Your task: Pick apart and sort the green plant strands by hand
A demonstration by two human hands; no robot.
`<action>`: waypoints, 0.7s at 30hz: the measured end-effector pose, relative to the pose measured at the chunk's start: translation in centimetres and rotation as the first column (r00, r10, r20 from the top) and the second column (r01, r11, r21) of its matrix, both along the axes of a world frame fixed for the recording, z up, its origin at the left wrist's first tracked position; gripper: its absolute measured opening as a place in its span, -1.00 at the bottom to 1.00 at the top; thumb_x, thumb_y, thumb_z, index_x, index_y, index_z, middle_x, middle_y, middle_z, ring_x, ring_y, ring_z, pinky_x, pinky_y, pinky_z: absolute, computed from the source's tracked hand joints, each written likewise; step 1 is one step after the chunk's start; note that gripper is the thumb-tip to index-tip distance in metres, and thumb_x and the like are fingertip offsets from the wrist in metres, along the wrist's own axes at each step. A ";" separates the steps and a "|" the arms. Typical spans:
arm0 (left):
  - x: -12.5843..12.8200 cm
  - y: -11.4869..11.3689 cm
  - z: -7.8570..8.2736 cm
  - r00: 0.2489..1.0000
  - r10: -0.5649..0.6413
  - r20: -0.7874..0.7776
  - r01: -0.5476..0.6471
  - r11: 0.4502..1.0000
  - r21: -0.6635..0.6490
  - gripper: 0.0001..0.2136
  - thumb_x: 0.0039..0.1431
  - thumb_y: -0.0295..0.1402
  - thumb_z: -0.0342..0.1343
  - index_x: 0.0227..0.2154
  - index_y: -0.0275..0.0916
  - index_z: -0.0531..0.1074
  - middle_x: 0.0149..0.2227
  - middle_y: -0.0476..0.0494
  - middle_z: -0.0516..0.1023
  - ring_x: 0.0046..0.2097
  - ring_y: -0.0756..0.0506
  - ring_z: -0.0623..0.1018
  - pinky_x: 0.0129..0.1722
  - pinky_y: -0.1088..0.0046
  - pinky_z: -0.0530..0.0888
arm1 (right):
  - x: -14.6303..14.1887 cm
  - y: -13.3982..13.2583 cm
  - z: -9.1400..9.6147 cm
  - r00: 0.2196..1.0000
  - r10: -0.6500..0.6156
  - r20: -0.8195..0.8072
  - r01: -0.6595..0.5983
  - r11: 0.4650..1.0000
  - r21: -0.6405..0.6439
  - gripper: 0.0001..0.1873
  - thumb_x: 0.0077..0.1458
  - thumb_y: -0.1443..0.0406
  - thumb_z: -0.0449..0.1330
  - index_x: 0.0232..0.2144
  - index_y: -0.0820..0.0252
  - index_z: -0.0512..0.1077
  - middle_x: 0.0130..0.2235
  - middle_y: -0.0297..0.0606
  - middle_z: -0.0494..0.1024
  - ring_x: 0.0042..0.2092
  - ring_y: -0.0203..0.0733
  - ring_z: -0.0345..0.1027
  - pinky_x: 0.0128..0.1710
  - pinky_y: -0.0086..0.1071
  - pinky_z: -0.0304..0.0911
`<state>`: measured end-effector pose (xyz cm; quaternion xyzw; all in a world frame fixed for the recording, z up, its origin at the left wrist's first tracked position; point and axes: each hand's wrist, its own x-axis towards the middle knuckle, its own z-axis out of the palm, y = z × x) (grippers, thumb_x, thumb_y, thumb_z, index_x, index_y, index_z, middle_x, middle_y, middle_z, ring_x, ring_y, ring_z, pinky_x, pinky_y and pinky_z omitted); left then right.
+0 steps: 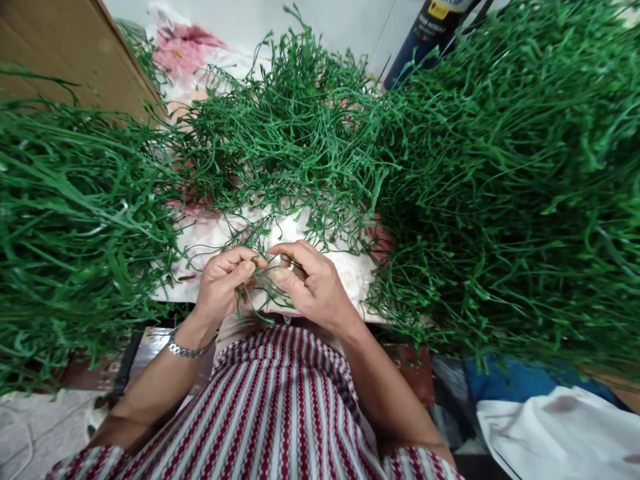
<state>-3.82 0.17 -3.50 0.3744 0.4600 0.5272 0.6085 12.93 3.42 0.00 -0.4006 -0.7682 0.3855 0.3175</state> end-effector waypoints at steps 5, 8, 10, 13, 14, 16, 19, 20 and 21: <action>0.3 -0.2 -0.3 0.996 -0.019 0.082 0.013 0.997 0.073 -0.82 0.05 -0.24 0.11 -0.40 -0.27 0.35 -0.48 0.00 0.32 -0.51 0.10 0.29 -0.54 0.63 0.27 | -1.2 -0.1 -0.1 0.994 0.085 0.074 -0.091 0.992 0.090 -0.72 0.09 0.22 0.13 -0.17 0.26 0.37 -0.30 -0.22 0.42 -0.26 -0.27 0.28 -0.29 -0.40 0.20; 0.4 -0.6 -0.5 0.997 -0.036 0.075 0.027 0.993 0.115 -0.83 0.08 -0.26 0.08 -0.38 -0.25 0.30 -0.48 0.03 0.28 -0.51 0.10 0.27 -0.54 0.63 0.26 | -1.2 -0.1 -0.5 0.989 0.120 0.087 -0.129 0.986 0.108 -0.80 0.12 0.25 0.10 -0.24 0.27 0.37 -0.37 -0.27 0.41 -0.34 -0.32 0.27 -0.36 -0.43 0.19; 0.5 -0.9 -0.5 0.998 -0.055 0.044 0.048 0.987 0.151 -0.85 0.10 -0.27 0.06 -0.36 -0.24 0.29 -0.48 0.04 0.26 -0.54 0.12 0.24 -0.57 0.64 0.22 | -1.1 -0.1 -0.8 0.985 0.140 0.097 -0.151 0.981 0.123 -0.83 0.12 0.26 0.09 -0.29 0.26 0.38 -0.40 -0.29 0.41 -0.38 -0.33 0.25 -0.39 -0.45 0.18; 0.5 -1.2 -0.3 0.988 -0.051 -0.147 0.078 0.979 0.190 -0.89 0.14 -0.30 0.02 -0.34 -0.23 0.29 -0.54 0.08 0.23 -0.57 0.12 0.19 -0.59 0.62 0.15 | -0.7 -0.4 -0.9 0.985 0.130 0.113 -0.149 0.974 0.170 -0.86 0.12 0.29 0.08 -0.33 0.25 0.38 -0.43 -0.30 0.39 -0.40 -0.34 0.24 -0.42 -0.46 0.16; 0.5 -1.2 -0.1 0.967 -0.047 -0.251 0.098 0.976 0.196 -0.90 0.15 -0.31 0.00 -0.34 -0.23 0.29 -0.56 0.08 0.23 -0.57 0.11 0.20 -0.58 0.61 0.16 | -0.5 -0.5 -1.0 0.984 0.119 0.133 -0.144 0.971 0.192 -0.87 0.12 0.31 0.07 -0.33 0.25 0.39 -0.44 -0.30 0.39 -0.41 -0.34 0.23 -0.42 -0.46 0.15; 0.4 -1.1 0.4 0.892 -0.051 -0.449 0.157 0.967 0.201 -0.91 0.15 -0.35 -0.02 -0.34 -0.24 0.32 -0.56 0.06 0.29 -0.53 0.08 0.28 -0.53 0.59 0.21 | -0.1 -0.7 -0.9 0.973 0.099 0.210 -0.149 0.960 0.236 -0.86 0.12 0.33 0.05 -0.33 0.26 0.41 -0.45 -0.30 0.37 -0.42 -0.34 0.22 -0.45 -0.46 0.13; 0.5 -0.9 1.0 0.769 -0.040 -0.637 0.246 0.940 0.238 -0.90 0.14 -0.41 -0.04 -0.38 -0.26 0.36 -0.49 0.01 0.41 -0.45 0.05 0.37 -0.43 0.55 0.27 | 0.7 -0.9 -0.8 0.948 0.088 0.306 -0.176 0.946 0.273 -0.83 0.12 0.35 0.03 -0.34 0.27 0.41 -0.45 -0.28 0.36 -0.43 -0.32 0.21 -0.45 -0.45 0.12; 0.5 -0.9 1.1 0.742 -0.032 -0.669 0.266 0.931 0.251 -0.89 0.14 -0.41 -0.04 -0.40 -0.26 0.37 -0.48 0.00 0.43 -0.44 0.04 0.39 -0.41 0.55 0.28 | 0.9 -0.9 -0.7 0.946 0.096 0.310 -0.185 0.944 0.273 -0.83 0.12 0.35 0.02 -0.34 0.27 0.41 -0.44 -0.28 0.36 -0.42 -0.32 0.21 -0.45 -0.45 0.12; 0.6 -0.9 1.2 0.722 -0.029 -0.691 0.285 0.923 0.258 -0.88 0.14 -0.42 -0.04 -0.41 -0.27 0.38 -0.49 -0.01 0.43 -0.44 0.04 0.39 -0.41 0.54 0.27 | 1.1 -1.0 -0.7 0.947 0.107 0.303 -0.192 0.944 0.268 -0.84 0.12 0.36 0.02 -0.34 0.26 0.40 -0.44 -0.28 0.36 -0.42 -0.32 0.22 -0.44 -0.45 0.12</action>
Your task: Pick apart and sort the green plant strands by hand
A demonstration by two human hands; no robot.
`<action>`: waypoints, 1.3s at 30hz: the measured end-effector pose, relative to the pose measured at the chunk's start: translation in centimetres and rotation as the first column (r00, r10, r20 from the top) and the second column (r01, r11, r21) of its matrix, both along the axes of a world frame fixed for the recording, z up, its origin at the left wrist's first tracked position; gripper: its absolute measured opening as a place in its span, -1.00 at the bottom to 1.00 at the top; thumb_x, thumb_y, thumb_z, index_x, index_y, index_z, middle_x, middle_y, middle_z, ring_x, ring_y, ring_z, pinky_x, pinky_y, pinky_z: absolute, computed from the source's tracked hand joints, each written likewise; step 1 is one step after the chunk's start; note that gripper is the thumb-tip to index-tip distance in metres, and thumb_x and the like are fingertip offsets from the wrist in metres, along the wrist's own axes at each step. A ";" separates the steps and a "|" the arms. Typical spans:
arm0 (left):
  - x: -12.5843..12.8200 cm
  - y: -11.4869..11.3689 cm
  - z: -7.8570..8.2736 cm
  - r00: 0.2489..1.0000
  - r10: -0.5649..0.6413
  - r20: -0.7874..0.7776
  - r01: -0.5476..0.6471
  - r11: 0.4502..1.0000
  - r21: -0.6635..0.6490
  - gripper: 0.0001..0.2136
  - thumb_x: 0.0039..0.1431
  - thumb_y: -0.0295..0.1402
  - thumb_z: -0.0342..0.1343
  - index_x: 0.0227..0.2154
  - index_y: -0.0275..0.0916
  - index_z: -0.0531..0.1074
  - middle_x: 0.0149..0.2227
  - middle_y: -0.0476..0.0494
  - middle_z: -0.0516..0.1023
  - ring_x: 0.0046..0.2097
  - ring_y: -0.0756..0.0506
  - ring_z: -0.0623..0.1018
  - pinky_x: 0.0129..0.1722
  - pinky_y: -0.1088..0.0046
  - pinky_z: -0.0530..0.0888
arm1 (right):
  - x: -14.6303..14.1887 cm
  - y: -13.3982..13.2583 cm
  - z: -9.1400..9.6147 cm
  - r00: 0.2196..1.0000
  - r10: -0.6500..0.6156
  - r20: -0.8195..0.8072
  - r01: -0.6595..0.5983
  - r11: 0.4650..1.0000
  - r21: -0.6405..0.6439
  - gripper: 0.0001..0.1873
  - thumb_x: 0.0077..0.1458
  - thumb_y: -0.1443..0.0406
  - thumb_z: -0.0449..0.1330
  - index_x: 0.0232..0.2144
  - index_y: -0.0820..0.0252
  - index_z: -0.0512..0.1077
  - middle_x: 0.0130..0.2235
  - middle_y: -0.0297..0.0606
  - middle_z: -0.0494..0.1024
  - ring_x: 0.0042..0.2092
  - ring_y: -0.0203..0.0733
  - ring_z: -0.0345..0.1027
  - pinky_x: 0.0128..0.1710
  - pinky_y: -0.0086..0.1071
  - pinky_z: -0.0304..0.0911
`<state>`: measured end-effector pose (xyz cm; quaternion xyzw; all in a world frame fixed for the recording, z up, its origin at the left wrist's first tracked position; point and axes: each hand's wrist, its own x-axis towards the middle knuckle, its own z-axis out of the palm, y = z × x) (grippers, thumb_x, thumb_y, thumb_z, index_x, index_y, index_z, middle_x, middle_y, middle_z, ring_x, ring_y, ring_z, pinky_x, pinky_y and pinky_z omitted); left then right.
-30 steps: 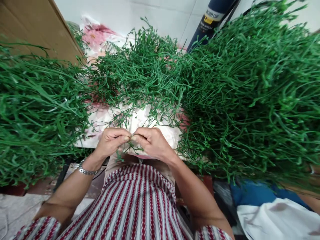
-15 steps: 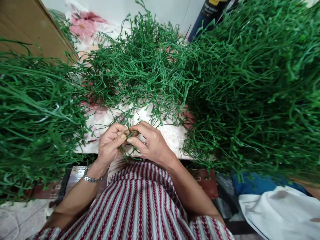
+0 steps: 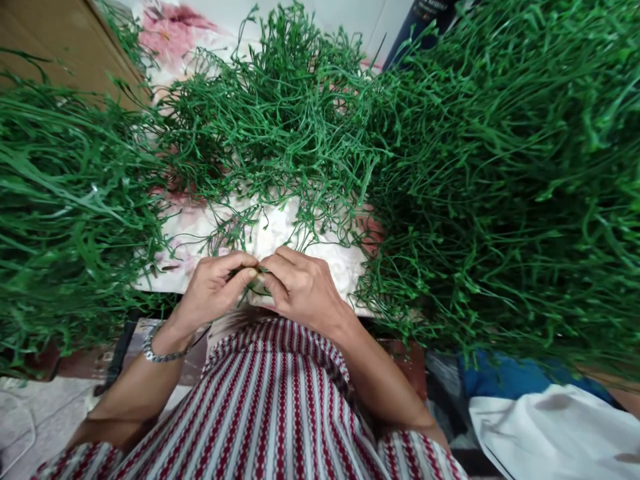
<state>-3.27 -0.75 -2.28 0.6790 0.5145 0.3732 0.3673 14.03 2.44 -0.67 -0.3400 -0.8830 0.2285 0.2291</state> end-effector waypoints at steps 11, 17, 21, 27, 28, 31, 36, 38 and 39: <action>0.5 -0.2 0.6 0.981 -0.015 0.193 0.040 0.991 -0.126 -0.89 0.07 -0.42 0.04 -0.52 -0.29 0.38 -0.57 0.02 0.41 -0.51 0.07 0.34 -0.50 0.57 0.25 | 0.7 -0.8 -0.2 0.998 0.043 0.044 -0.043 0.999 0.008 -0.80 0.18 0.32 -0.04 -0.19 0.26 0.31 -0.32 -0.20 0.43 -0.32 -0.25 0.28 -0.35 -0.41 0.18; 0.5 0.0 1.0 0.994 -0.073 0.087 0.080 0.993 -0.091 -0.86 0.09 -0.41 0.00 -0.52 -0.29 0.38 -0.60 0.02 0.35 -0.52 0.07 0.30 -0.51 0.57 0.22 | 1.1 -0.6 -0.3 0.996 0.075 0.040 -0.075 0.997 -0.002 -0.82 0.18 0.30 -0.05 -0.37 0.24 0.32 -0.44 -0.27 0.41 -0.40 -0.29 0.25 -0.42 -0.43 0.11; -0.1 0.7 1.9 0.970 -0.236 -0.059 0.228 0.966 -0.118 -0.82 0.09 -0.39 -0.01 -0.56 -0.29 0.37 -0.64 0.06 0.26 -0.54 0.08 0.24 -0.53 0.57 0.17 | 1.1 -0.5 0.2 0.989 0.087 0.123 -0.094 0.994 0.058 -0.80 0.15 0.32 -0.06 -0.46 0.21 0.29 -0.51 -0.31 0.32 -0.45 -0.28 0.17 -0.45 -0.40 0.04; -0.4 1.2 1.6 0.889 -0.349 0.297 0.417 0.885 -0.209 -0.74 0.06 -0.29 0.06 -0.66 -0.30 0.40 -0.71 0.05 0.27 -0.63 0.10 0.20 -0.62 0.55 0.14 | 0.9 0.0 0.5 0.942 0.273 -0.197 -0.317 0.915 -0.249 -0.72 0.16 0.26 -0.04 -0.58 0.19 0.17 -0.58 -0.41 0.15 -0.52 -0.37 0.03 -0.50 -0.44 -0.01; -0.3 1.0 1.4 0.872 -0.324 0.367 0.418 0.883 -0.215 -0.73 0.04 -0.25 0.09 -0.67 -0.29 0.42 -0.71 0.03 0.29 -0.64 0.09 0.21 -0.62 0.54 0.15 | 0.9 0.1 0.4 0.919 0.273 -0.285 -0.361 0.873 -0.328 -0.70 0.16 0.24 -0.02 -0.59 0.20 0.17 -0.59 -0.42 0.15 -0.53 -0.38 0.03 -0.51 -0.45 -0.02; 0.2 0.3 0.9 0.830 -0.191 0.524 0.370 0.892 -0.262 -0.70 -0.05 -0.15 0.15 -0.68 -0.29 0.44 -0.70 -0.02 0.35 -0.64 0.06 0.24 -0.62 0.50 0.18 | 0.8 0.1 -0.4 0.841 0.208 -0.499 -0.484 0.702 -0.523 -0.67 0.14 0.14 0.01 -0.57 0.21 0.22 -0.61 -0.43 0.15 -0.56 -0.40 0.03 -0.56 -0.47 -0.03; 0.6 0.0 0.2 0.807 -0.001 0.591 0.248 0.908 -0.337 -0.68 -0.07 -0.09 0.16 -0.62 -0.29 0.45 -0.67 -0.04 0.37 -0.61 0.05 0.27 -0.61 0.50 0.18 | 0.8 -0.3 -0.6 0.801 -0.004 -0.598 -0.418 0.711 -0.565 -0.67 0.15 0.11 0.01 -0.48 0.24 0.30 -0.52 -0.35 0.26 -0.50 -0.36 0.12 -0.51 -0.45 0.06; 0.5 0.2 0.1 0.828 -0.027 0.559 0.239 0.920 -0.310 -0.70 -0.03 -0.13 0.14 -0.61 -0.30 0.43 -0.66 -0.01 0.33 -0.59 0.06 0.24 -0.59 0.51 0.15 | 1.0 -0.2 -0.1 0.839 -0.009 -0.544 -0.304 0.821 -0.483 -0.69 0.16 0.14 0.01 -0.46 0.25 0.34 -0.46 -0.30 0.28 -0.41 -0.32 0.18 -0.42 -0.42 0.12; 0.4 0.3 0.0 0.839 -0.042 0.542 0.232 0.929 -0.287 -0.72 0.00 -0.16 0.13 -0.60 -0.31 0.43 -0.65 -0.01 0.32 -0.58 0.06 0.23 -0.58 0.52 0.14 | 1.1 -0.2 0.2 0.860 0.001 -0.510 -0.257 0.864 -0.433 -0.69 0.17 0.15 0.01 -0.46 0.25 0.36 -0.43 -0.27 0.29 -0.36 -0.29 0.20 -0.36 -0.39 0.14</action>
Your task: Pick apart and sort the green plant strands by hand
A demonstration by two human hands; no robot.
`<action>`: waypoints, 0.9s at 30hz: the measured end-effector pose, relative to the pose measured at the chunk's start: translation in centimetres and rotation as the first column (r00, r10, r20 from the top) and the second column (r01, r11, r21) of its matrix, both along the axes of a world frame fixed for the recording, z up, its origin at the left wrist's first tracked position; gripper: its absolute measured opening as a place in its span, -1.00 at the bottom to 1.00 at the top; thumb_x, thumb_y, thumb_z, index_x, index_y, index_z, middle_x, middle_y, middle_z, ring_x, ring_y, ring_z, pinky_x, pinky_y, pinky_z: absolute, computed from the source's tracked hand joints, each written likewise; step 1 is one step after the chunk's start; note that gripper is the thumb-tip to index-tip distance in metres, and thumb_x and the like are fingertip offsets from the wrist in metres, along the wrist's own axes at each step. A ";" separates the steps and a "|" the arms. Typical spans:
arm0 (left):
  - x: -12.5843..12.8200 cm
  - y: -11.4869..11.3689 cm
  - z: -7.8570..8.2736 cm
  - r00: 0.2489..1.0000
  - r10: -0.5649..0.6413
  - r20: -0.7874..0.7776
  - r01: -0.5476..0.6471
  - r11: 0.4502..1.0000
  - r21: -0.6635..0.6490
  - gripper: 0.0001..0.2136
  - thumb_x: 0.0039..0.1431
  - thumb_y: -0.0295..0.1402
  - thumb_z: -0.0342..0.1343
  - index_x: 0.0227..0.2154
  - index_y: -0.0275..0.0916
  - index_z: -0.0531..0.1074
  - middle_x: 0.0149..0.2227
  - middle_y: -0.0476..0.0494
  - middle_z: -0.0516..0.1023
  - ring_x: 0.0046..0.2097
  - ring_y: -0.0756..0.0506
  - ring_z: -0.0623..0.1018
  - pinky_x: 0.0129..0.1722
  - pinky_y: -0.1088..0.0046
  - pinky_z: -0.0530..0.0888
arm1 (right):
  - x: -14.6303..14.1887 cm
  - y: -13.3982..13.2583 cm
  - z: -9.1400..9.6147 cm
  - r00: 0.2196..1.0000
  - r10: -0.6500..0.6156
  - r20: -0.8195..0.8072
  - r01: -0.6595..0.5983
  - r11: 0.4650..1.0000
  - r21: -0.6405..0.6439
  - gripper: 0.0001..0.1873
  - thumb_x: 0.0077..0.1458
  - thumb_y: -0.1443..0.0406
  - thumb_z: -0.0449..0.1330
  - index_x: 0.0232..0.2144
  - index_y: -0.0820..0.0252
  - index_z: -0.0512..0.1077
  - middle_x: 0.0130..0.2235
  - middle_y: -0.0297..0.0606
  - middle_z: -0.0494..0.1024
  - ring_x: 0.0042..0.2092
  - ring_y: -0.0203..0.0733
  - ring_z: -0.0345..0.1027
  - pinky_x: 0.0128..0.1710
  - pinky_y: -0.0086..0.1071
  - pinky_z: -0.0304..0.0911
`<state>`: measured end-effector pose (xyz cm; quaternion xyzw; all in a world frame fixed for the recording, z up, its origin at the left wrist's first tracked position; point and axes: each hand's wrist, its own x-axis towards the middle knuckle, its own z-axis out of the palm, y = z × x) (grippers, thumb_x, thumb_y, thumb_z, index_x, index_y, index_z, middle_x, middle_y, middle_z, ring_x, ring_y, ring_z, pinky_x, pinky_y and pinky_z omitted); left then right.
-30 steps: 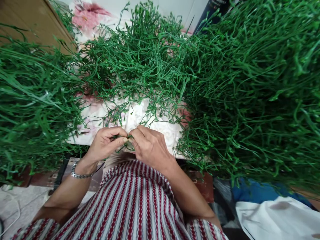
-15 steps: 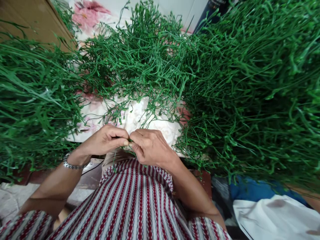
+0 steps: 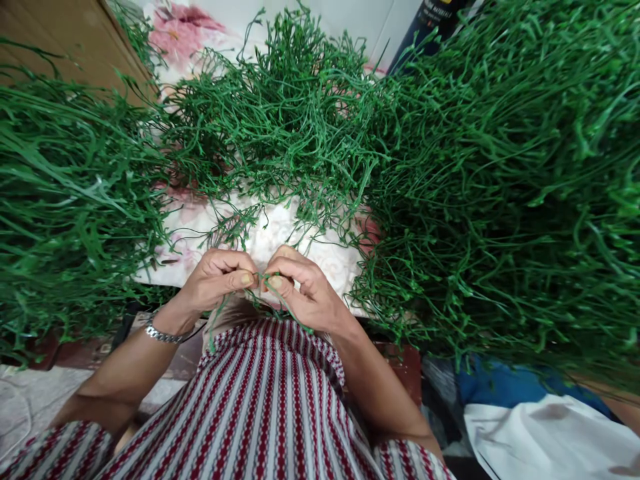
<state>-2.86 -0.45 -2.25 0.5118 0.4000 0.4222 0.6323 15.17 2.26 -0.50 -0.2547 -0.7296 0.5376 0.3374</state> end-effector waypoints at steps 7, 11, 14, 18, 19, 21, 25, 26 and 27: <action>0.3 -0.1 -0.1 0.994 0.094 0.053 -0.091 0.994 -0.054 -0.81 0.03 -0.25 0.10 -0.48 -0.30 0.43 -0.60 0.02 0.27 -0.57 0.08 0.20 -0.59 0.55 0.11 | 0.1 -0.5 0.0 0.979 -0.133 0.157 0.120 0.989 0.088 -0.75 0.22 0.24 -0.08 -0.38 0.21 0.32 -0.42 -0.28 0.39 -0.40 -0.32 0.27 -0.38 -0.43 0.18; 0.8 -0.3 -0.6 0.961 0.253 0.112 -0.246 0.966 -0.078 -0.84 0.00 -0.28 0.16 -0.46 -0.29 0.42 -0.56 0.02 0.32 -0.56 0.10 0.25 -0.58 0.59 0.16 | -0.4 -0.8 -0.6 0.957 -0.159 0.241 0.131 0.983 0.128 -0.81 0.19 0.28 -0.02 -0.34 0.22 0.36 -0.48 -0.34 0.36 -0.46 -0.36 0.24 -0.45 -0.46 0.13; 1.1 -0.3 -1.0 0.913 0.376 0.156 -0.370 0.927 -0.068 -0.87 -0.02 -0.32 0.19 -0.43 -0.27 0.43 -0.51 0.01 0.35 -0.55 0.11 0.27 -0.59 0.61 0.20 | -0.4 -0.9 -0.9 0.960 -0.180 0.213 0.156 0.980 0.123 -0.80 0.18 0.27 0.00 -0.36 0.22 0.38 -0.46 -0.32 0.36 -0.43 -0.34 0.24 -0.44 -0.45 0.12; 1.5 -0.2 -1.2 0.854 0.488 0.182 -0.487 0.872 -0.055 -0.92 -0.06 -0.41 0.20 -0.46 -0.27 0.43 -0.51 0.02 0.36 -0.53 0.11 0.29 -0.59 0.64 0.22 | 0.2 -1.5 -1.0 0.887 -0.449 0.113 0.434 0.891 0.132 -0.81 0.19 0.29 -0.02 -0.33 0.20 0.38 -0.48 -0.35 0.33 -0.47 -0.36 0.20 -0.48 -0.44 0.08; 1.6 -0.1 -1.2 0.847 0.501 0.179 -0.500 0.864 -0.056 -0.93 -0.06 -0.43 0.20 -0.47 -0.28 0.43 -0.52 0.02 0.36 -0.53 0.11 0.29 -0.58 0.64 0.22 | 0.3 -1.7 -0.8 0.867 -0.488 0.103 0.467 0.866 0.175 -0.81 0.18 0.29 -0.02 -0.33 0.20 0.38 -0.48 -0.34 0.33 -0.47 -0.35 0.19 -0.48 -0.44 0.08; 1.8 -0.1 -1.2 0.839 0.520 0.160 -0.519 0.853 -0.052 -0.94 -0.06 -0.45 0.19 -0.47 -0.28 0.43 -0.52 0.03 0.37 -0.53 0.11 0.30 -0.57 0.64 0.23 | 0.2 -2.1 -0.4 0.870 -0.482 0.104 0.437 0.851 0.290 -0.81 0.15 0.29 0.00 -0.33 0.22 0.40 -0.47 -0.32 0.35 -0.48 -0.35 0.19 -0.48 -0.42 0.09; 2.2 -0.2 -1.2 0.826 0.562 0.044 -0.564 0.824 0.050 -0.95 -0.05 -0.46 0.18 -0.47 -0.27 0.42 -0.50 0.02 0.40 -0.49 0.09 0.35 -0.51 0.62 0.28 | -0.5 -2.7 0.3 0.882 -0.452 0.132 0.332 0.795 0.508 -0.84 0.07 0.27 0.10 -0.33 0.26 0.40 -0.48 -0.31 0.36 -0.49 -0.34 0.19 -0.49 -0.42 0.13; 2.3 -0.2 -1.3 0.818 0.575 0.015 -0.575 0.814 0.085 -0.95 -0.05 -0.47 0.17 -0.47 -0.27 0.42 -0.49 0.02 0.41 -0.47 0.08 0.36 -0.50 0.61 0.29 | -0.7 -2.8 0.3 0.865 -0.480 0.145 0.327 0.758 0.564 -0.84 0.04 0.27 0.14 -0.33 0.26 0.40 -0.48 -0.30 0.36 -0.48 -0.33 0.20 -0.50 -0.42 0.14; 2.4 -0.3 -1.3 0.811 0.586 -0.004 -0.581 0.806 0.112 -0.95 -0.04 -0.47 0.17 -0.46 -0.27 0.42 -0.49 0.02 0.42 -0.46 0.07 0.37 -0.48 0.61 0.30 | -0.8 -2.9 0.3 0.841 -0.515 0.163 0.319 0.718 0.619 -0.83 0.02 0.27 0.18 -0.33 0.27 0.41 -0.48 -0.30 0.36 -0.47 -0.33 0.20 -0.50 -0.42 0.14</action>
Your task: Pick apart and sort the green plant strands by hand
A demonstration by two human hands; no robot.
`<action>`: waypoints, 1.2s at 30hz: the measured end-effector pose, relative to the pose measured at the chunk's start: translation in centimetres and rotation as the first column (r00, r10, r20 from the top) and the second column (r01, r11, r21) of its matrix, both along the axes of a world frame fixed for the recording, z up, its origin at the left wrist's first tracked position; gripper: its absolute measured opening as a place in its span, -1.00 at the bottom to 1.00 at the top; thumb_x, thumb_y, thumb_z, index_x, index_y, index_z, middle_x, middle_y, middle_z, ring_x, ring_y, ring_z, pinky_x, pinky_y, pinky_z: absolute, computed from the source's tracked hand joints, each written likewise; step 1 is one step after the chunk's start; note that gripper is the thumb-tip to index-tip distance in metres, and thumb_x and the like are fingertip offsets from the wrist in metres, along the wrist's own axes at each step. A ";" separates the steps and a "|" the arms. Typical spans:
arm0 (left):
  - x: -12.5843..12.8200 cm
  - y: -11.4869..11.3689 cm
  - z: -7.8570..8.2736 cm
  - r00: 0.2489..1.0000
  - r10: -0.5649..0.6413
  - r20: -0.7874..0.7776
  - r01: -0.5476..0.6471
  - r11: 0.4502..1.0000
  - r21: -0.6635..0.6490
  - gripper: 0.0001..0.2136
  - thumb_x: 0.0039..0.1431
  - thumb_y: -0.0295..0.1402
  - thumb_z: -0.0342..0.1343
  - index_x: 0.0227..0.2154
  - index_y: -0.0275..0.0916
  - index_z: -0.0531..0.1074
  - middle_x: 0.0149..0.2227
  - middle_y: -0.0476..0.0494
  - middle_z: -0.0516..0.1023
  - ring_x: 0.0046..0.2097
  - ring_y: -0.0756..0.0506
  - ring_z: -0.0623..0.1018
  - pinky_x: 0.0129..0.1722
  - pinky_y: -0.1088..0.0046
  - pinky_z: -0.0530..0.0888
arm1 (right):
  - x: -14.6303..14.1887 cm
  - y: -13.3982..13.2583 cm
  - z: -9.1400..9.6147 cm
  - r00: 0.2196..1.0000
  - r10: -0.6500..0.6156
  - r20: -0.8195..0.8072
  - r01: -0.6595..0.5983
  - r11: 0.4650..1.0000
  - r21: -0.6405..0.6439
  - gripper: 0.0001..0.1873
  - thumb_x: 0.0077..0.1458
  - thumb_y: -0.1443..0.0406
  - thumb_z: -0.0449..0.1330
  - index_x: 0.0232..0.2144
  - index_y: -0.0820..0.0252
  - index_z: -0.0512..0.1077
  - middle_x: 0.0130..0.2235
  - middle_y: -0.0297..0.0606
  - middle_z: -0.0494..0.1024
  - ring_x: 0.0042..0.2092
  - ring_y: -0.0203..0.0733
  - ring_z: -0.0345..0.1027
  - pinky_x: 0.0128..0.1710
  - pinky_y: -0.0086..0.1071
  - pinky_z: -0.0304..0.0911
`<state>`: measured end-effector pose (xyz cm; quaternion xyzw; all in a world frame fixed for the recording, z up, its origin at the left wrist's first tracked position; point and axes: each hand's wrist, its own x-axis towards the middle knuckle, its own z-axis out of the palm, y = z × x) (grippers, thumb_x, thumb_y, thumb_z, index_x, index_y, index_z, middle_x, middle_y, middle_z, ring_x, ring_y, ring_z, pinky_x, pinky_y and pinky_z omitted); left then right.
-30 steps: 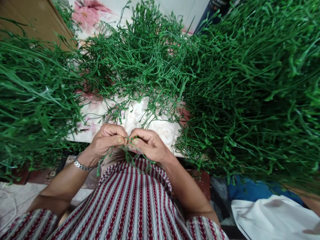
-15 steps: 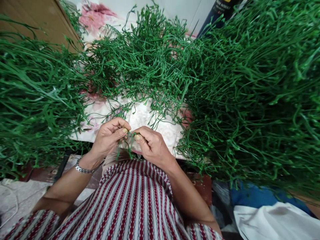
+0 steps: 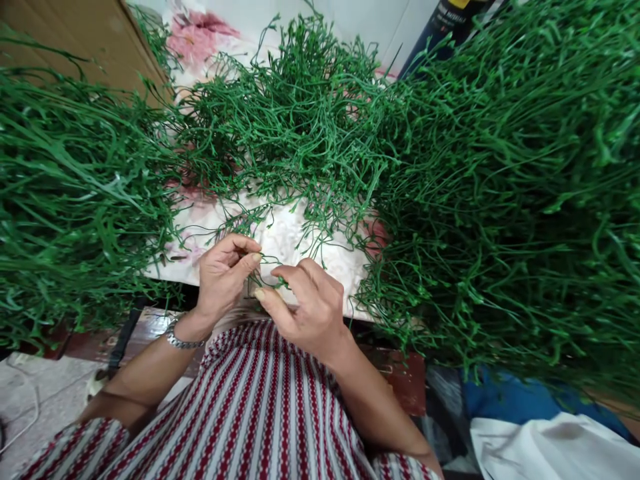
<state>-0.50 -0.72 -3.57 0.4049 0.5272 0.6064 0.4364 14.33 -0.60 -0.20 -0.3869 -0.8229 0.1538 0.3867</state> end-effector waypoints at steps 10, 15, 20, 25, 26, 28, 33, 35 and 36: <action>1.5 0.3 0.3 0.987 0.115 0.112 -0.121 0.991 0.052 -0.94 -0.08 -0.49 0.20 -0.50 -0.25 0.45 -0.51 0.04 0.42 -0.44 0.09 0.38 -0.43 0.62 0.32 | -0.9 -1.0 -0.6 0.987 -0.061 0.151 0.055 0.998 0.041 -0.68 0.08 0.24 0.13 -0.14 0.33 0.35 -0.38 -0.17 0.42 -0.37 -0.23 0.27 -0.39 -0.36 0.28; 2.2 0.3 0.7 0.911 0.124 0.393 -0.108 0.992 -0.063 -0.91 -0.12 -0.50 0.24 -0.51 -0.26 0.45 -0.52 0.05 0.40 -0.47 0.13 0.36 -0.46 0.67 0.31 | -1.5 -0.3 -1.9 0.987 -0.094 0.128 0.096 0.995 -0.008 -0.59 0.05 0.15 0.15 -0.11 0.32 0.29 -0.29 -0.12 0.45 -0.29 -0.17 0.31 -0.30 -0.31 0.31; 2.2 -0.1 0.6 0.886 0.099 0.454 -0.063 0.993 -0.095 -0.89 -0.16 -0.51 0.25 -0.51 -0.26 0.44 -0.55 0.05 0.42 -0.51 0.12 0.38 -0.51 0.67 0.31 | -1.1 0.1 -2.5 0.984 -0.099 0.149 0.102 0.995 -0.014 -0.73 0.10 0.22 0.10 -0.18 0.28 0.32 -0.34 -0.17 0.43 -0.33 -0.20 0.29 -0.33 -0.34 0.29; 2.0 -0.2 0.6 0.888 0.080 0.453 -0.051 0.996 -0.078 -0.87 -0.18 -0.52 0.25 -0.49 -0.27 0.45 -0.51 0.04 0.44 -0.48 0.13 0.40 -0.47 0.67 0.32 | -0.6 0.4 -2.3 0.990 -0.038 0.134 0.042 0.999 -0.029 -0.86 0.12 0.28 0.06 -0.39 0.24 0.36 -0.49 -0.28 0.35 -0.42 -0.26 0.24 -0.43 -0.40 0.20; 1.9 -0.2 0.7 0.888 0.068 0.455 -0.035 0.996 -0.081 -0.87 -0.17 -0.52 0.25 -0.48 -0.26 0.45 -0.51 0.04 0.44 -0.48 0.13 0.40 -0.47 0.67 0.32 | -0.5 0.4 -2.2 0.991 -0.036 0.132 0.040 0.999 -0.026 -0.87 0.12 0.28 0.06 -0.39 0.23 0.36 -0.49 -0.28 0.35 -0.42 -0.26 0.25 -0.43 -0.39 0.20; 1.8 -0.3 0.9 0.888 0.051 0.456 -0.013 0.996 -0.086 -0.87 -0.17 -0.52 0.24 -0.48 -0.26 0.46 -0.51 0.04 0.44 -0.48 0.13 0.40 -0.47 0.67 0.32 | -0.4 0.4 -2.2 0.992 -0.047 0.115 0.051 0.998 -0.026 -0.86 0.11 0.27 0.08 -0.31 0.24 0.34 -0.43 -0.24 0.40 -0.39 -0.25 0.29 -0.40 -0.38 0.23; 1.8 -0.5 1.1 0.921 0.024 0.388 0.004 0.997 -0.073 -0.88 -0.19 -0.51 0.25 -0.51 -0.26 0.46 -0.52 0.04 0.46 -0.48 0.09 0.43 -0.45 0.63 0.37 | -0.7 0.2 -2.3 0.998 0.004 0.063 0.003 0.994 -0.110 -0.76 0.12 0.26 0.06 -0.15 0.24 0.27 -0.30 -0.16 0.47 -0.29 -0.21 0.35 -0.30 -0.35 0.30; 1.8 -0.6 0.9 0.944 0.017 0.329 -0.001 0.999 -0.049 -0.89 -0.18 -0.52 0.25 -0.52 -0.25 0.47 -0.53 0.03 0.47 -0.47 0.08 0.43 -0.44 0.61 0.38 | -0.9 0.1 -2.5 0.999 0.017 0.050 -0.010 0.990 -0.142 -0.82 0.14 0.29 0.04 -0.20 0.24 0.29 -0.33 -0.18 0.47 -0.32 -0.23 0.35 -0.33 -0.38 0.29; 1.8 -0.6 0.9 0.956 0.018 0.293 -0.008 0.999 -0.035 -0.89 -0.17 -0.53 0.24 -0.52 -0.25 0.47 -0.52 0.03 0.47 -0.46 0.08 0.43 -0.43 0.61 0.38 | -1.0 0.1 -2.6 0.999 0.006 0.053 0.002 0.989 -0.148 -0.85 0.14 0.30 0.04 -0.23 0.23 0.30 -0.36 -0.20 0.47 -0.34 -0.25 0.35 -0.36 -0.41 0.27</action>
